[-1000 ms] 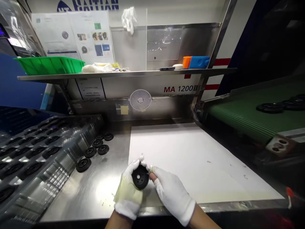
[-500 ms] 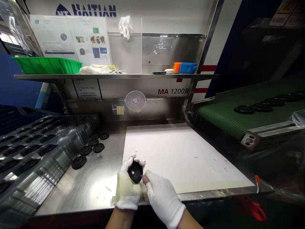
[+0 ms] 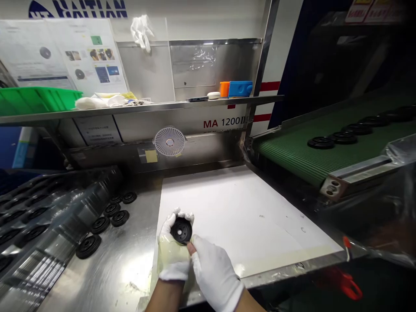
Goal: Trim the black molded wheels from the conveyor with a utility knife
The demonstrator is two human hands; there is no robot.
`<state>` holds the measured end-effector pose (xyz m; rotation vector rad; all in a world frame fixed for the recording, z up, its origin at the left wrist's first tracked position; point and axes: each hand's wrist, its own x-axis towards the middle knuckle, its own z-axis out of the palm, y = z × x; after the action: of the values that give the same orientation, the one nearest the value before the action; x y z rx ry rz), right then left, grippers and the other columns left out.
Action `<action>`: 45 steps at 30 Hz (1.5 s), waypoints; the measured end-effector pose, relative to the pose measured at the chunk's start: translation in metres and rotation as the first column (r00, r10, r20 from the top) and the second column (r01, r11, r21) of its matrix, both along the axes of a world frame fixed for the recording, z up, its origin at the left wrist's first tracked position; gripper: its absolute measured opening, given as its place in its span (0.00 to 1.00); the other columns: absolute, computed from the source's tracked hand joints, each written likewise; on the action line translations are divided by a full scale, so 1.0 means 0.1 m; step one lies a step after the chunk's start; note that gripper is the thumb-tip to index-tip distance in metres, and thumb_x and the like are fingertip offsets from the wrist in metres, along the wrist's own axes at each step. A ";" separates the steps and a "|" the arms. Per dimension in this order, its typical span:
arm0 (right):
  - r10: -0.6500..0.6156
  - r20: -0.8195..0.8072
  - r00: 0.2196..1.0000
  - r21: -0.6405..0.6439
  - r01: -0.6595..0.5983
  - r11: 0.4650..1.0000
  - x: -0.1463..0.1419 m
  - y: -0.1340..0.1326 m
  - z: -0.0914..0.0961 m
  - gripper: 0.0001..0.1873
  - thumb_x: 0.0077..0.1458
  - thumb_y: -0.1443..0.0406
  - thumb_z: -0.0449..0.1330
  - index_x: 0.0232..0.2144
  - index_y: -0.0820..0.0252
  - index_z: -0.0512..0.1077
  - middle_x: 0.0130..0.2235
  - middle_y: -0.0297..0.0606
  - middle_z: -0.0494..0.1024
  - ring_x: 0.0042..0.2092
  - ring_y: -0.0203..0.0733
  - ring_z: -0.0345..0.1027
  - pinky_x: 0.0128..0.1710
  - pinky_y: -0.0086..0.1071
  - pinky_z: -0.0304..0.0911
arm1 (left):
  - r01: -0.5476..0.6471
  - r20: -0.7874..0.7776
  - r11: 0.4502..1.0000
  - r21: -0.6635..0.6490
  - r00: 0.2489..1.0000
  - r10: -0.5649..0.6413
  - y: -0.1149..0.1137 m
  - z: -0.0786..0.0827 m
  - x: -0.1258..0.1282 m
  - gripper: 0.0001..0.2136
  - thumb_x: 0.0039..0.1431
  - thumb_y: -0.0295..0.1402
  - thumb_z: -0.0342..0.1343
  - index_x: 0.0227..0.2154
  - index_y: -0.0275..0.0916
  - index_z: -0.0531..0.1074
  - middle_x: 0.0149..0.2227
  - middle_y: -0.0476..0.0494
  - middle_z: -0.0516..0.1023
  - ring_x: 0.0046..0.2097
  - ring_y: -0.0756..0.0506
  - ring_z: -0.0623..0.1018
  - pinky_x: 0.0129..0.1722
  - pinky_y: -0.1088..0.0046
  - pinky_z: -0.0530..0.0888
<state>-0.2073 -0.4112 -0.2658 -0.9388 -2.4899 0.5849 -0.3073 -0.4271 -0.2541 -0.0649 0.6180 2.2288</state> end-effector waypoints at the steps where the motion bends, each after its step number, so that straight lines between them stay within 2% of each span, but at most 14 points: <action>1: -0.004 -0.002 1.000 -0.003 0.004 1.000 0.00 0.00 0.00 0.14 0.62 0.61 0.43 0.30 0.55 0.66 0.28 0.34 0.75 0.29 0.40 0.68 0.26 0.30 0.49 | 0.021 -0.003 1.000 -0.015 1.000 -0.021 -0.01 0.00 -0.02 0.07 0.49 0.25 0.54 0.33 0.37 0.71 0.31 0.44 0.73 0.35 0.48 0.74 0.41 0.67 0.73; 4: 0.015 -0.040 0.999 -0.016 -0.016 1.000 0.00 0.02 -0.02 0.13 0.61 0.63 0.44 0.32 0.55 0.67 0.30 0.34 0.76 0.31 0.40 0.68 0.28 0.30 0.51 | 0.199 -0.034 0.978 -0.061 0.979 -0.201 -0.09 0.02 -0.09 0.14 0.49 0.27 0.53 0.41 0.35 0.70 0.40 0.35 0.74 0.42 0.40 0.74 0.39 0.60 0.73; 6: 0.044 -0.083 0.996 -0.039 -0.047 0.998 0.00 0.04 -0.02 0.12 0.61 0.64 0.44 0.35 0.55 0.67 0.33 0.34 0.76 0.33 0.40 0.68 0.30 0.30 0.53 | 0.278 -0.073 0.959 -0.062 0.957 -0.282 -0.16 0.05 -0.15 0.15 0.48 0.27 0.51 0.41 0.34 0.70 0.36 0.35 0.74 0.38 0.40 0.75 0.36 0.59 0.74; 10: 0.011 -0.068 0.998 -0.011 -0.012 1.000 -0.08 0.06 0.00 0.12 0.62 0.64 0.43 0.33 0.56 0.66 0.32 0.34 0.75 0.33 0.40 0.68 0.30 0.30 0.52 | 0.187 -0.075 0.982 -0.028 0.979 -0.189 -0.20 0.10 -0.22 0.10 0.47 0.24 0.53 0.35 0.32 0.71 0.23 0.45 0.70 0.28 0.47 0.72 0.32 0.66 0.73; 16: -0.058 0.022 0.998 0.099 0.055 0.994 -0.26 -0.09 -0.01 0.13 0.62 0.63 0.44 0.29 0.56 0.65 0.27 0.33 0.73 0.28 0.39 0.67 0.26 0.31 0.49 | 0.062 -0.007 0.998 0.014 0.998 -0.062 -0.09 0.09 -0.29 0.03 0.47 0.23 0.57 0.26 0.35 0.69 0.23 0.50 0.67 0.27 0.52 0.70 0.34 0.73 0.73; 20: -0.029 0.011 1.000 0.095 0.028 0.995 -0.30 -0.15 -0.02 0.12 0.62 0.63 0.44 0.31 0.55 0.66 0.29 0.32 0.74 0.29 0.40 0.68 0.27 0.31 0.50 | -0.029 -0.021 0.999 0.019 0.999 0.029 -0.10 0.04 -0.30 0.06 0.48 0.24 0.56 0.30 0.37 0.70 0.26 0.50 0.69 0.30 0.52 0.72 0.38 0.72 0.73; 23: -0.015 -0.005 1.000 0.100 0.015 0.995 -0.26 -0.10 -0.03 0.11 0.61 0.64 0.45 0.34 0.55 0.68 0.32 0.34 0.76 0.32 0.41 0.70 0.29 0.31 0.52 | 0.100 -0.032 0.995 -0.022 0.994 -0.101 -0.16 0.01 -0.32 0.11 0.48 0.26 0.53 0.37 0.34 0.70 0.33 0.39 0.73 0.35 0.43 0.75 0.36 0.62 0.74; 26: -0.028 -0.021 0.999 0.092 0.029 0.995 -0.22 -0.02 -0.05 0.11 0.61 0.64 0.45 0.38 0.55 0.67 0.34 0.34 0.76 0.34 0.41 0.70 0.30 0.31 0.52 | 0.198 -0.037 0.980 -0.034 0.979 -0.199 -0.19 -0.01 -0.33 0.11 0.47 0.25 0.51 0.36 0.31 0.71 0.28 0.38 0.73 0.31 0.43 0.74 0.32 0.61 0.74; 29: -0.070 0.020 0.997 0.092 0.068 0.993 -0.22 -0.04 -0.08 0.11 0.61 0.64 0.45 0.34 0.56 0.67 0.30 0.33 0.75 0.31 0.41 0.69 0.28 0.31 0.51 | 0.138 -0.031 0.990 -0.017 0.990 -0.138 -0.14 -0.02 -0.33 0.06 0.47 0.25 0.54 0.31 0.33 0.70 0.22 0.46 0.69 0.27 0.48 0.72 0.31 0.68 0.73; 32: -0.073 0.007 0.997 0.077 0.072 0.994 -0.27 -0.15 -0.08 0.12 0.61 0.64 0.45 0.31 0.55 0.66 0.29 0.32 0.74 0.29 0.40 0.68 0.27 0.31 0.49 | 0.063 -0.019 0.998 -0.023 0.998 -0.064 -0.07 -0.03 -0.32 0.04 0.46 0.24 0.57 0.26 0.35 0.69 0.22 0.49 0.68 0.26 0.52 0.71 0.33 0.73 0.73; 36: -0.052 0.012 0.999 0.080 0.051 0.995 -0.31 -0.22 -0.05 0.11 0.61 0.64 0.45 0.32 0.54 0.66 0.29 0.31 0.74 0.29 0.40 0.68 0.27 0.32 0.48 | -0.039 -0.051 0.999 -0.015 0.998 0.039 -0.09 -0.04 -0.33 0.07 0.48 0.25 0.55 0.32 0.38 0.70 0.26 0.49 0.71 0.31 0.51 0.73 0.39 0.70 0.73; 40: -0.066 0.016 0.998 0.106 0.064 0.992 -0.28 -0.14 -0.04 0.12 0.61 0.64 0.45 0.32 0.55 0.67 0.30 0.33 0.75 0.30 0.41 0.69 0.28 0.32 0.49 | 0.130 -0.061 0.991 -0.043 0.989 -0.132 -0.18 -0.04 -0.34 0.13 0.48 0.26 0.51 0.39 0.31 0.71 0.34 0.34 0.74 0.37 0.38 0.75 0.36 0.55 0.73; 42: -0.089 0.010 0.996 0.100 0.088 0.991 -0.26 -0.11 -0.05 0.11 0.61 0.64 0.45 0.32 0.55 0.66 0.29 0.33 0.75 0.30 0.41 0.69 0.28 0.32 0.49 | 0.161 -0.043 0.987 -0.021 0.986 -0.162 -0.20 -0.04 -0.34 0.11 0.48 0.27 0.51 0.36 0.31 0.71 0.28 0.39 0.73 0.33 0.42 0.74 0.35 0.56 0.73; 45: -0.111 0.034 0.993 0.096 0.107 0.990 -0.25 -0.12 -0.05 0.11 0.61 0.64 0.45 0.31 0.55 0.65 0.28 0.32 0.74 0.29 0.40 0.68 0.27 0.32 0.48 | 0.102 -0.019 0.995 0.012 0.995 -0.102 -0.17 -0.04 -0.33 0.05 0.48 0.26 0.54 0.30 0.34 0.70 0.23 0.48 0.69 0.28 0.49 0.71 0.37 0.63 0.73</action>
<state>-0.2325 -0.4236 -0.2710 -1.0511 -2.4588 0.4135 -0.3404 -0.4438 -0.2580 -0.0062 0.6037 2.1367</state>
